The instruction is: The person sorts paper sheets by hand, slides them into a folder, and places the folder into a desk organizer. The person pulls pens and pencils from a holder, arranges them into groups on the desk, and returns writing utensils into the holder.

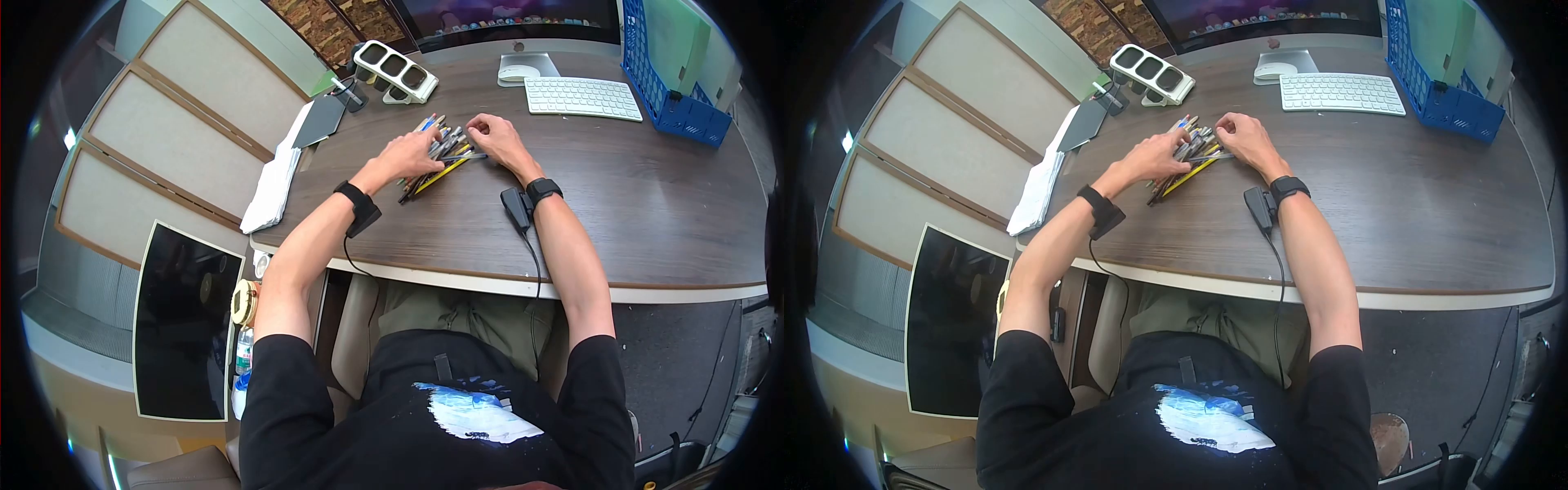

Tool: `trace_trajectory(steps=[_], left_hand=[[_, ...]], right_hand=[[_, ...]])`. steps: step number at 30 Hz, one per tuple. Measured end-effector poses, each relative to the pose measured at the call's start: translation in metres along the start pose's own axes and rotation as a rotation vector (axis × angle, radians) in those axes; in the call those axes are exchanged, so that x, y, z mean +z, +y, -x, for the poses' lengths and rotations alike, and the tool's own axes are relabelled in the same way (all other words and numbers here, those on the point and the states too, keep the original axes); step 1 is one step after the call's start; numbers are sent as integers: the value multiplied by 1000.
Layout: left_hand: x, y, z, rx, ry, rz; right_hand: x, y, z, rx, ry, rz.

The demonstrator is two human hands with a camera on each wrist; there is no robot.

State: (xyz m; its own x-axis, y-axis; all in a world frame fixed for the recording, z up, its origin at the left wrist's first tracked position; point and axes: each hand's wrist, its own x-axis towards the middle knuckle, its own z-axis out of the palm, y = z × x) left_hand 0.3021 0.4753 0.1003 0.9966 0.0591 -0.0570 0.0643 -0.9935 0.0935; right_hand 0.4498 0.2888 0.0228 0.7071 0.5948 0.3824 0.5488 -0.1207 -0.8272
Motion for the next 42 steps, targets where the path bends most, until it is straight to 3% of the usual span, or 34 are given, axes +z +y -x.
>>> trace_trajectory(steps=[6, 11, 14, 16, 19, 23, 27, 40, 42], left_hand=[[-4, -28, -21, -87, -44, 286], [-5, -40, -31, -162, -86, 348], [0, -51, -36, -202, -73, 448], [7, -58, -40, -201, -49, 406], [15, -66, -39, -181, -25, 421], [19, -68, -38, -112, -87, 496], [33, -76, -42, -16, -34, 317], [27, -68, -25, -34, -28, 271], [31, -65, -23, -101, 14, 110]], right_hand=[[-1, -2, 2, 11, -3, 14], [-1, -6, 1, 9, -31, -15], [-5, -16, 4, -5, -129, -19], [-5, -17, 6, -55, -219, 42], [0, -6, 5, -174, -156, 194], [2, 0, 1, -127, -136, 142], [0, -5, 2, -56, -167, 85], [0, -2, 0, -31, -53, -1], [0, -2, 0, -42, -64, -6]])
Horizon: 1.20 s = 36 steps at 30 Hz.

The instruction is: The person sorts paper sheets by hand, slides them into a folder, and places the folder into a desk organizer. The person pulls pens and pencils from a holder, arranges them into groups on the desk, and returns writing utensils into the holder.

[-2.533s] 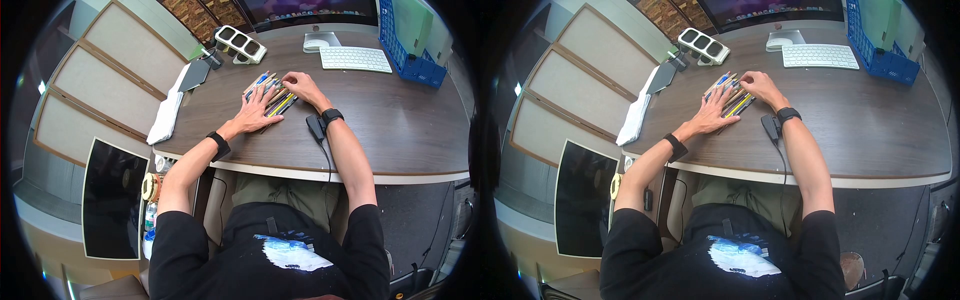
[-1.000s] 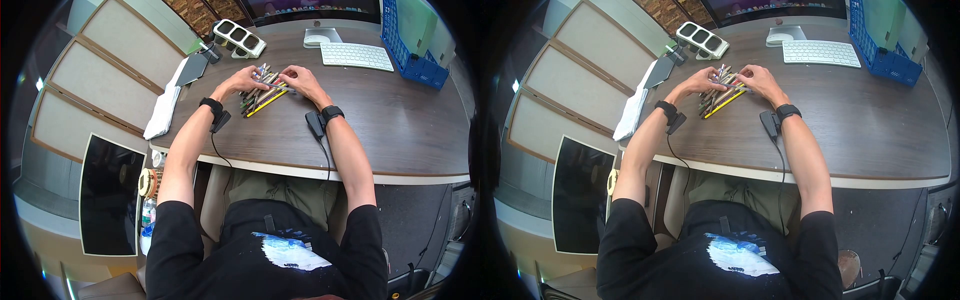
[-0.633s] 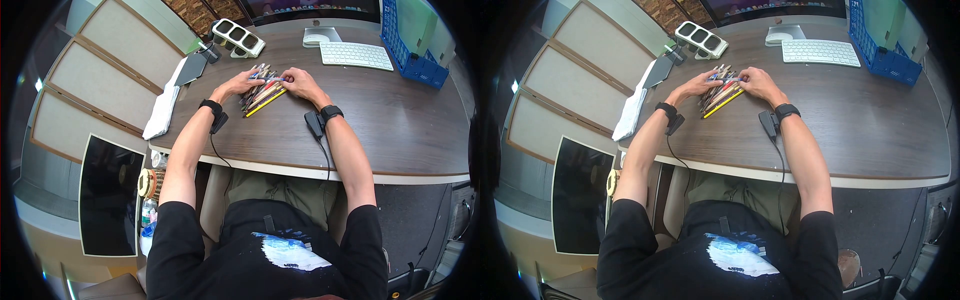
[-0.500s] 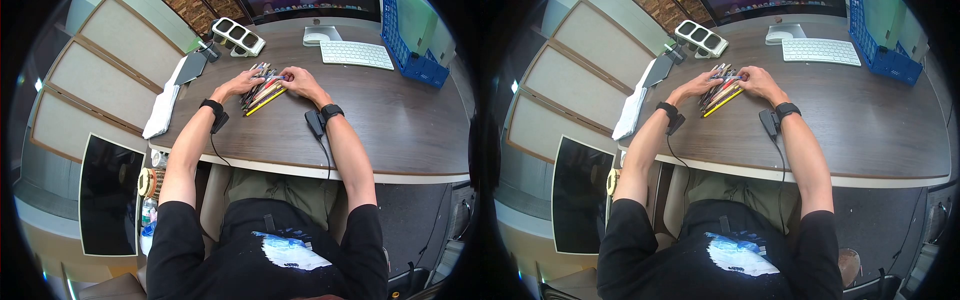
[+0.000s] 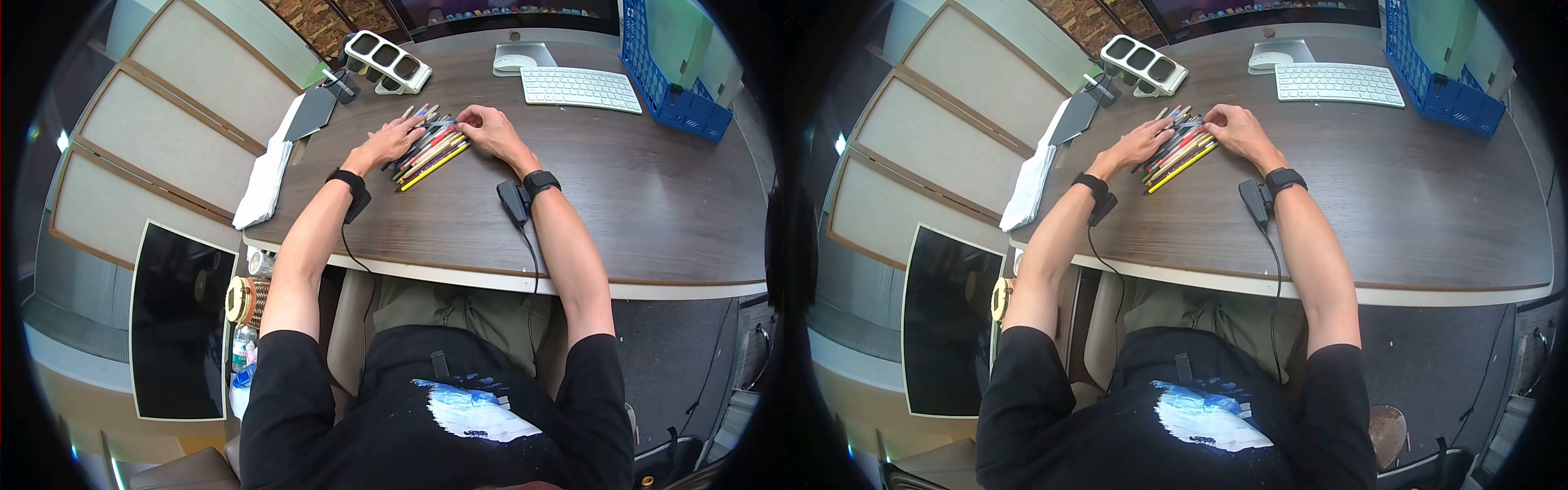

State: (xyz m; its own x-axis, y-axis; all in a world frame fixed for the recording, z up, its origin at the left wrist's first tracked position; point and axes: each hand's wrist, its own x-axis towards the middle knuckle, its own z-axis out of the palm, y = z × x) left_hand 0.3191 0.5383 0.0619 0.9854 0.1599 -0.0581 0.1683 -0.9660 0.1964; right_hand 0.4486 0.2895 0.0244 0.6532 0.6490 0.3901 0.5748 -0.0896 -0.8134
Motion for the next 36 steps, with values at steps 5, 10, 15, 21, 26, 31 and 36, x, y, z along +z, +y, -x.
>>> trace_trajectory(steps=[5, 10, 15, 21, 26, 31, 36], left_hand=[[-5, 23, 17, -99, 29, -129], [-13, 34, 20, -172, 2, -96], [-1, 30, 16, -30, 356, -344], [10, -7, -14, 185, 76, -113], [-5, 26, 6, 10, 86, -65], [0, 26, 3, -75, 99, -23], [9, 13, 2, -160, 262, -50]], right_hand=[[1, 0, 0, -21, -13, -15], [0, -1, 0, -17, -31, -11], [1, 0, 0, -23, -22, -13], [0, -1, 0, -13, -26, -21], [1, -1, 1, -29, -19, -8], [0, -1, 1, -3, -32, -10], [-1, -3, 2, -15, -32, -15]])
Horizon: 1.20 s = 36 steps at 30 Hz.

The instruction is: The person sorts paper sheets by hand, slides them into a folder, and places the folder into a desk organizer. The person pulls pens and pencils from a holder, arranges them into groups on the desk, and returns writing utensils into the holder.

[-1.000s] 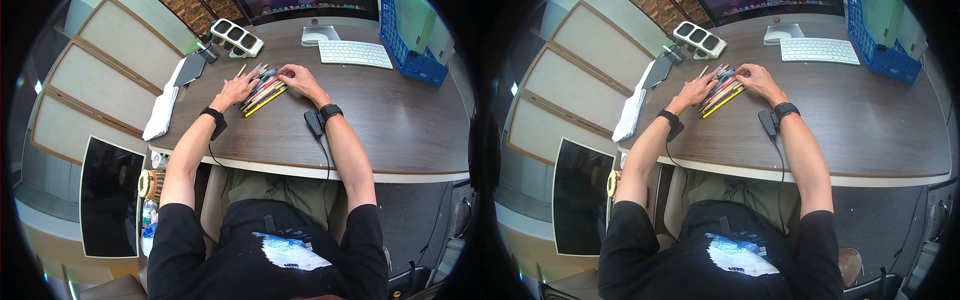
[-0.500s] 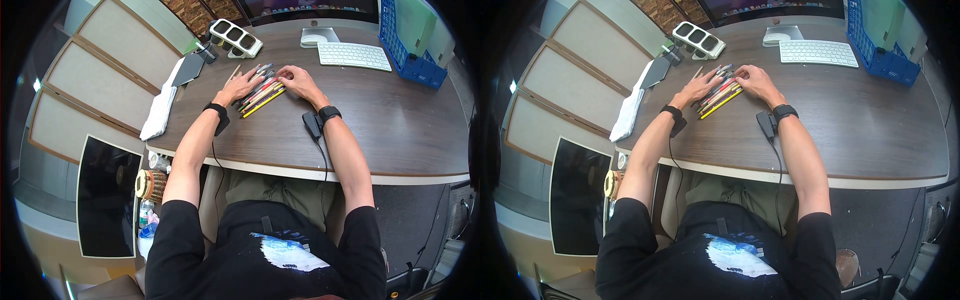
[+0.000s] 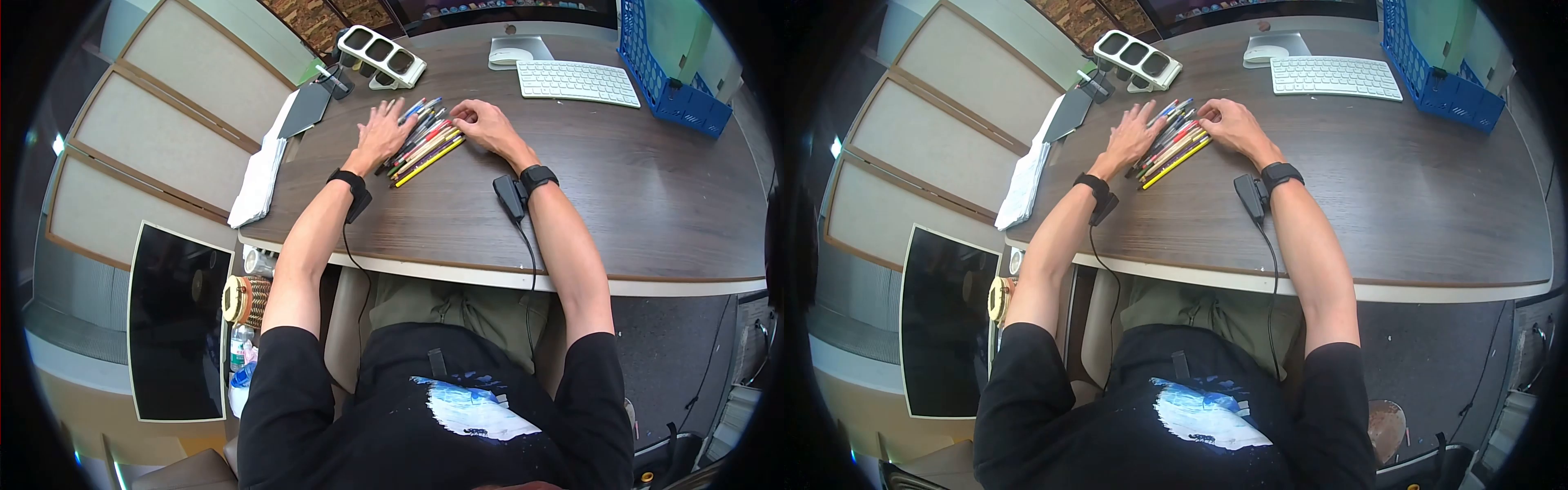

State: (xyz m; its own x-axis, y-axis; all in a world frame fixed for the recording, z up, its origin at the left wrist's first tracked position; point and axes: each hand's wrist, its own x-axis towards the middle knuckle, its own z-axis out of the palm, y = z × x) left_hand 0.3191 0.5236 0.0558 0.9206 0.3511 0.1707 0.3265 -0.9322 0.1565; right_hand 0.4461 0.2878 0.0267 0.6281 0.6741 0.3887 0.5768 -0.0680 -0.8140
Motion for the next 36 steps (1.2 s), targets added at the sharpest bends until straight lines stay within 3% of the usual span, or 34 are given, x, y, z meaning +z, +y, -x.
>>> trace_trajectory(steps=[2, 5, 9, 16, 23, 25, 36], left_hand=[[-3, 0, -2, -185, -23, 38], [5, -24, -18, -205, -178, 190], [4, -20, -14, -60, -154, 241], [-14, 28, 10, 10, -262, 211], [-14, 32, 24, 140, -315, -32], [-10, 32, 27, 166, -254, 28], [-31, 44, 31, 289, -393, -77]], right_hand=[[0, 1, 0, -6, 1, 8], [0, 1, -1, -2, 0, 5], [1, 1, 0, 13, 1, 5], [-1, 1, -1, 14, -9, 10], [2, 7, -2, -25, 14, -2], [2, 7, -3, -29, 9, -6], [2, 6, -2, -28, 42, 25]])
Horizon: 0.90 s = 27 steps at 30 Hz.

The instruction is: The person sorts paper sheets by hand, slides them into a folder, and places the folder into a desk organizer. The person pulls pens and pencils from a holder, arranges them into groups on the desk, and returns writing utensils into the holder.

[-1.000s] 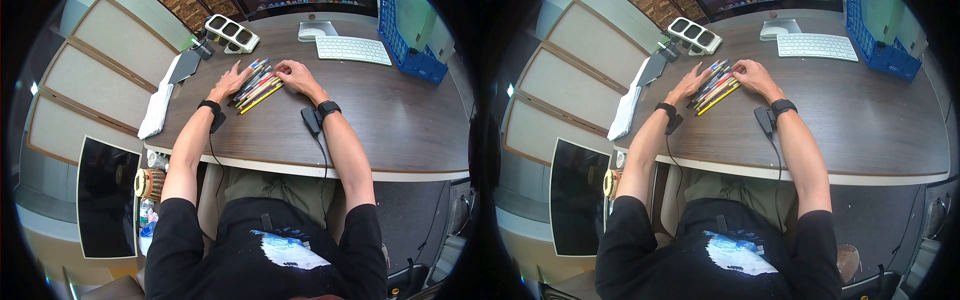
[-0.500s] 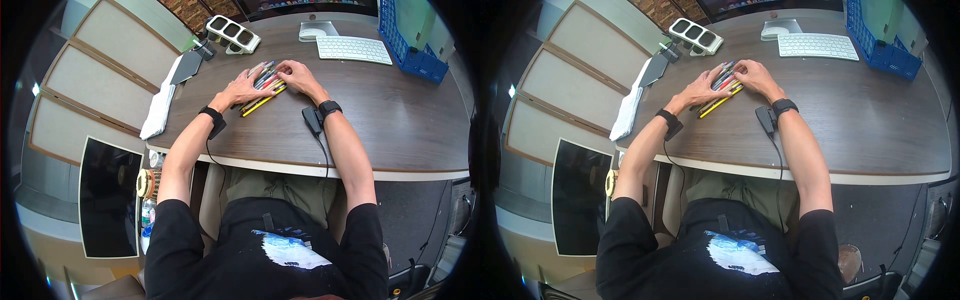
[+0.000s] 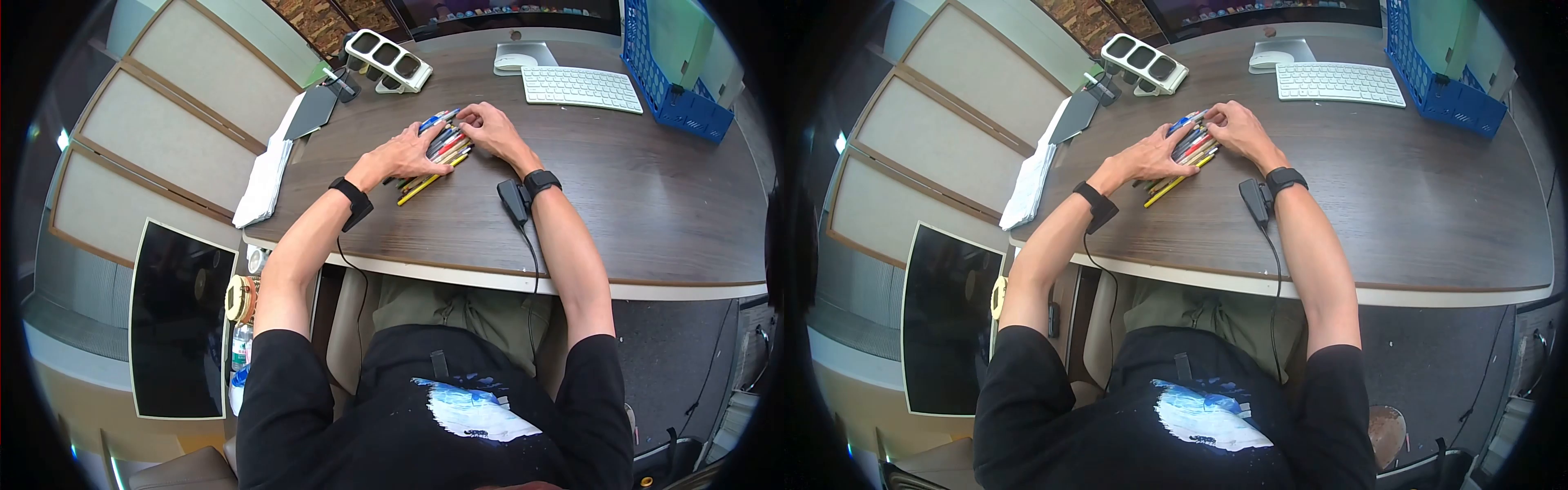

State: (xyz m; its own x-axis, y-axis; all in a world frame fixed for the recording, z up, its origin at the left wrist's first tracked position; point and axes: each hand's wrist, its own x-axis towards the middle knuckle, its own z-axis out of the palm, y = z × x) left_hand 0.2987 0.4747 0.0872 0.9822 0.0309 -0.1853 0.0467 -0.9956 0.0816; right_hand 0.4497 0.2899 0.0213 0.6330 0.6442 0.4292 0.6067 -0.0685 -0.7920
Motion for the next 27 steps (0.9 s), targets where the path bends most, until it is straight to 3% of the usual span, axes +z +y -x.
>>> trace_trajectory(steps=[9, 12, 14, 18, 20, 23, 27], left_hand=[[6, 13, -1, -33, -7, -152], [16, 10, -4, -10, 26, -205], [22, 9, -3, 18, 136, -210], [31, 0, -10, 32, 152, -259], [31, -8, -14, 156, 133, -380], [23, 2, -2, 75, 162, -279], [12, 2, 3, 122, 190, -275]], right_hand=[[2, 4, 0, -9, -2, 17], [2, 5, -1, -9, -3, 17], [1, 4, 0, -11, 3, 12], [1, 4, 0, -20, 6, 12], [2, 3, 0, -26, 9, 17], [0, 2, 0, -15, 11, 56], [1, 2, 1, -9, 8, 25]])
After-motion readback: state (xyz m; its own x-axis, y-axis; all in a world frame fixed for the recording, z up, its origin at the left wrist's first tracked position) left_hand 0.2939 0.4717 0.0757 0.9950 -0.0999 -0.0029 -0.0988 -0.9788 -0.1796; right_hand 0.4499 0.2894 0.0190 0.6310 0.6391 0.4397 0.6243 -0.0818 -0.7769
